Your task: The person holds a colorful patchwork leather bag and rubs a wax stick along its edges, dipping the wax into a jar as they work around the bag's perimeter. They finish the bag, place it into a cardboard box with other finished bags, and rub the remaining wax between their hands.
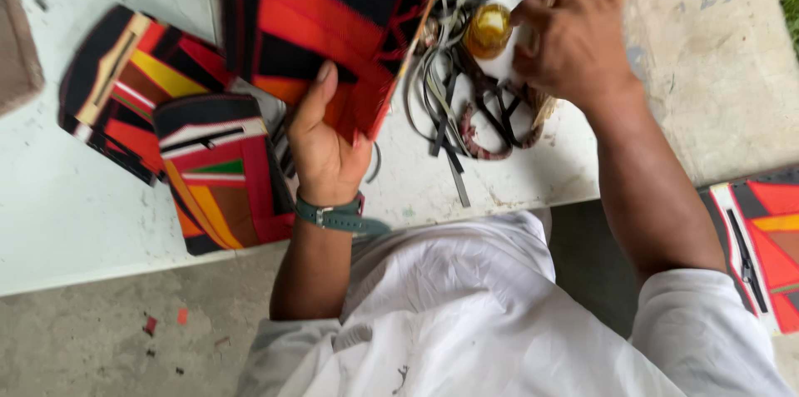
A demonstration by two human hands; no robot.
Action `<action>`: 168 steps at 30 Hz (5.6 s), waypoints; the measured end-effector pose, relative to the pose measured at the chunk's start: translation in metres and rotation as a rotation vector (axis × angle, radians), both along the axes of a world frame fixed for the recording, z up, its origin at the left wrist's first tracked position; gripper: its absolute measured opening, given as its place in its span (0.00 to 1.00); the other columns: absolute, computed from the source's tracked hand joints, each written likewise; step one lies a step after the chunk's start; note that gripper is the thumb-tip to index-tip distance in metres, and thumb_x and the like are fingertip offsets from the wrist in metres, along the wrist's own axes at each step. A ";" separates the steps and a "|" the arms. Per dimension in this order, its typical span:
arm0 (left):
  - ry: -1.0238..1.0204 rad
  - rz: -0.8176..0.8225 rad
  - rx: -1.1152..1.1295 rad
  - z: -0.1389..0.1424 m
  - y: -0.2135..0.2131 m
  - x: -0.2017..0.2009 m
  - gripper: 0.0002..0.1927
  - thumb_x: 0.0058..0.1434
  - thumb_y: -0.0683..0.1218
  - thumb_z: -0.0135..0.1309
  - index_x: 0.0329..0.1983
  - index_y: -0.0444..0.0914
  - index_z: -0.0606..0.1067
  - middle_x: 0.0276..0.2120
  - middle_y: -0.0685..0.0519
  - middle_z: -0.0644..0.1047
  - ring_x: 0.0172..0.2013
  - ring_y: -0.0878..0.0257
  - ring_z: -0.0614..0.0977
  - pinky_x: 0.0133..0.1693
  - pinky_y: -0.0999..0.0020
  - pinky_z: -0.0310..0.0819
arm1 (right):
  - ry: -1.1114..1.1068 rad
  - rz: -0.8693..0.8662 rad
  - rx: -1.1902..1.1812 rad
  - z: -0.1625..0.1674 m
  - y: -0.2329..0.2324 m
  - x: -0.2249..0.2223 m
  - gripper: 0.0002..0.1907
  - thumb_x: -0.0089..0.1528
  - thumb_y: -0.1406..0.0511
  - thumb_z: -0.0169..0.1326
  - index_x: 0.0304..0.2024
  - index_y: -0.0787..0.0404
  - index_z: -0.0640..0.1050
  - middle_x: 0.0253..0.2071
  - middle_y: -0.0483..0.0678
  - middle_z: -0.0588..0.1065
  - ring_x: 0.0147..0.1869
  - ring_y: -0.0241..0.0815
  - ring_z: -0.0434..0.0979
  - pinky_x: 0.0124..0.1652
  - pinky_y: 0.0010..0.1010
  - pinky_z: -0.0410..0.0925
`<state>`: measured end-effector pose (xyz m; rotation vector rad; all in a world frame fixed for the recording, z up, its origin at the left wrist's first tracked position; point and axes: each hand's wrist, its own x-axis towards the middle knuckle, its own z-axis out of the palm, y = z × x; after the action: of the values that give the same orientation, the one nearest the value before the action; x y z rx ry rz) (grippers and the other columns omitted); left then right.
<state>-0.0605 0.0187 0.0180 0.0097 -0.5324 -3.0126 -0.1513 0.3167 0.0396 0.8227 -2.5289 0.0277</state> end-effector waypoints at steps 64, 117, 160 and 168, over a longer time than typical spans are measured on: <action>-0.156 -0.138 0.311 -0.047 -0.040 0.014 0.03 0.71 0.36 0.51 0.44 0.36 0.74 0.34 0.56 0.79 0.25 0.72 0.74 0.23 0.82 0.67 | -0.313 0.066 -0.350 -0.046 0.000 -0.017 0.28 0.51 0.60 0.73 0.50 0.64 0.77 0.58 0.56 0.70 0.57 0.59 0.73 0.55 0.45 0.68; -0.254 -0.145 0.361 -0.065 -0.027 -0.008 0.04 0.71 0.38 0.48 0.44 0.32 0.74 0.33 0.51 0.80 0.26 0.69 0.80 0.27 0.80 0.79 | -0.353 0.093 -0.517 0.019 -0.028 0.021 0.42 0.52 0.67 0.71 0.69 0.58 0.71 0.69 0.62 0.65 0.71 0.64 0.69 0.66 0.44 0.67; -0.196 -0.095 0.322 -0.053 -0.035 -0.011 0.07 0.71 0.38 0.47 0.45 0.30 0.75 0.34 0.46 0.82 0.30 0.62 0.85 0.30 0.76 0.83 | -0.621 -0.061 -0.222 -0.033 -0.028 -0.049 0.60 0.48 0.67 0.64 0.80 0.52 0.52 0.59 0.58 0.73 0.65 0.55 0.73 0.67 0.49 0.57; -0.169 -0.032 0.327 -0.049 -0.015 -0.019 0.04 0.71 0.38 0.53 0.45 0.30 0.75 0.39 0.47 0.81 0.37 0.61 0.85 0.40 0.72 0.85 | -0.507 -0.056 -0.230 -0.004 -0.018 -0.031 0.79 0.34 0.55 0.81 0.78 0.59 0.47 0.74 0.65 0.53 0.76 0.65 0.52 0.65 0.55 0.49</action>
<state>-0.0794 0.0039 -0.0307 0.2795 -0.0452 -3.1098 -0.1826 0.2989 0.0356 0.7183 -2.9370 0.5637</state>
